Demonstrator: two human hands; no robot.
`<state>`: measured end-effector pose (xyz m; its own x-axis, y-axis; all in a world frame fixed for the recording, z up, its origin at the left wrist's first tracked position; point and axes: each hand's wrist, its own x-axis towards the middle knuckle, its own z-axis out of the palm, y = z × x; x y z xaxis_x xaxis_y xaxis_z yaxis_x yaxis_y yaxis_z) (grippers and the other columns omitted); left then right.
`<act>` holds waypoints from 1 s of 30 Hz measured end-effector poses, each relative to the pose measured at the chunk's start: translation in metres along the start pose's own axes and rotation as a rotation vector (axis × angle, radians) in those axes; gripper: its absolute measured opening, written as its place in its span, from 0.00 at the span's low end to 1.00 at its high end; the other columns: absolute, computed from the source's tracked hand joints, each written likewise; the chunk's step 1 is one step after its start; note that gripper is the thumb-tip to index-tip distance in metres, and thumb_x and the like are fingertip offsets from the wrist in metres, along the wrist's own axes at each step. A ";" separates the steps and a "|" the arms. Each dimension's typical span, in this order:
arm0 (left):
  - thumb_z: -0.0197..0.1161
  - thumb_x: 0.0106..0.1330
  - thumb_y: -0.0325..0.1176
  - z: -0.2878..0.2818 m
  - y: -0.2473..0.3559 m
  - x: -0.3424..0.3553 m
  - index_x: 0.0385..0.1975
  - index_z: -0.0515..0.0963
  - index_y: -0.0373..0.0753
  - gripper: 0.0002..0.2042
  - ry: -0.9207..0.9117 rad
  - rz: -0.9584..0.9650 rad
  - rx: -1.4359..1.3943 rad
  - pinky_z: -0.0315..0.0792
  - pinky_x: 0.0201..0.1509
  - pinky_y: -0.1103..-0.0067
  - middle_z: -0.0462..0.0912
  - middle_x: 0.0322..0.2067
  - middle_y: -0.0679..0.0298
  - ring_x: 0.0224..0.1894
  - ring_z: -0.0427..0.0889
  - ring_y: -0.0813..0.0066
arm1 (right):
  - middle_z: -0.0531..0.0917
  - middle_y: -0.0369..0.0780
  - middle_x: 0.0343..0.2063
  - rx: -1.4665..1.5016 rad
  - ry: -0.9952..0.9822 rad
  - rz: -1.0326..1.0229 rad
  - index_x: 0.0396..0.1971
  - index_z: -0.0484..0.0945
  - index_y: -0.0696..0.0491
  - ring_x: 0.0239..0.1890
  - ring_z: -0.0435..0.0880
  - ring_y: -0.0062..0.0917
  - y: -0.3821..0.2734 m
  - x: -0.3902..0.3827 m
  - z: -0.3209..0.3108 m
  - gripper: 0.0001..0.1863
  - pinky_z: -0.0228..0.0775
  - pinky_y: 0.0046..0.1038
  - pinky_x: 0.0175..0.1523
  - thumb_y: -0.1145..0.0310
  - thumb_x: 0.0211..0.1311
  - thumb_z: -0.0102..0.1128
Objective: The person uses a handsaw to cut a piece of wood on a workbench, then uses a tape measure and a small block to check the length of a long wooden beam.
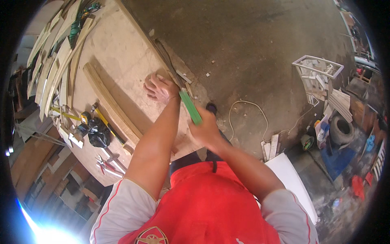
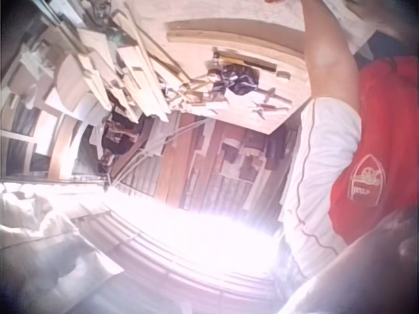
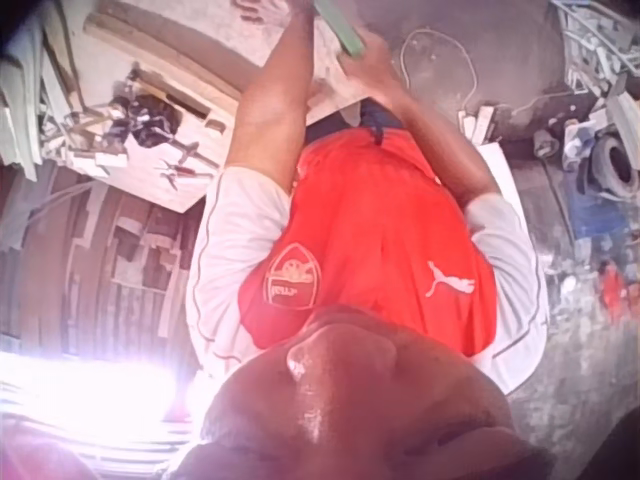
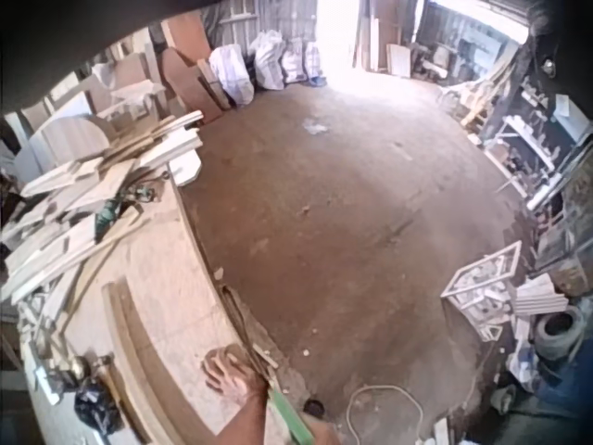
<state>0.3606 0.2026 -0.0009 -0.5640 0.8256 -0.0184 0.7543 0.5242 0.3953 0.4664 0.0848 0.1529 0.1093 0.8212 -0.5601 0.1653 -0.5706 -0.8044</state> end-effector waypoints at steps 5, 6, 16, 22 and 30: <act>0.47 0.76 0.41 -0.006 0.005 -0.002 0.61 0.71 0.54 0.17 0.021 0.011 -0.011 0.39 0.76 0.50 0.61 0.70 0.64 0.77 0.47 0.52 | 0.82 0.52 0.30 -0.063 -0.015 -0.043 0.48 0.79 0.58 0.33 0.82 0.25 0.007 -0.005 -0.006 0.19 0.73 0.29 0.40 0.80 0.55 0.55; 0.47 0.76 0.41 -0.005 0.004 -0.001 0.61 0.71 0.54 0.17 0.018 0.013 -0.013 0.39 0.76 0.50 0.61 0.70 0.64 0.77 0.47 0.52 | 0.85 0.51 0.34 -0.165 -0.099 0.060 0.53 0.80 0.57 0.38 0.88 0.25 0.006 0.004 -0.004 0.23 0.76 0.28 0.44 0.81 0.56 0.55; 0.47 0.76 0.41 -0.002 0.004 -0.005 0.61 0.70 0.54 0.16 -0.034 0.028 0.001 0.41 0.75 0.50 0.58 0.72 0.61 0.77 0.45 0.53 | 0.85 0.53 0.39 -0.083 -0.067 0.015 0.56 0.78 0.58 0.42 0.89 0.28 0.001 0.023 -0.005 0.25 0.77 0.30 0.45 0.81 0.55 0.54; 0.47 0.76 0.41 0.000 -0.001 0.000 0.61 0.70 0.54 0.16 0.050 0.037 0.011 0.39 0.76 0.48 0.58 0.71 0.63 0.77 0.45 0.52 | 0.80 0.39 0.24 0.211 0.111 -0.213 0.47 0.80 0.60 0.30 0.73 0.16 -0.001 -0.041 -0.017 0.19 0.68 0.26 0.34 0.80 0.53 0.54; 0.47 0.76 0.41 0.000 -0.002 0.000 0.60 0.70 0.53 0.16 0.044 0.050 -0.004 0.39 0.76 0.49 0.58 0.71 0.62 0.77 0.44 0.52 | 0.79 0.55 0.25 0.205 0.160 -0.227 0.35 0.76 0.61 0.24 0.72 0.29 0.002 -0.051 -0.011 0.08 0.67 0.38 0.32 0.77 0.54 0.56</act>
<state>0.3587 0.2016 -0.0014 -0.5401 0.8405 0.0422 0.7807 0.4817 0.3981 0.4722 0.0423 0.1822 0.2474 0.9085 -0.3367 0.0042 -0.3485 -0.9373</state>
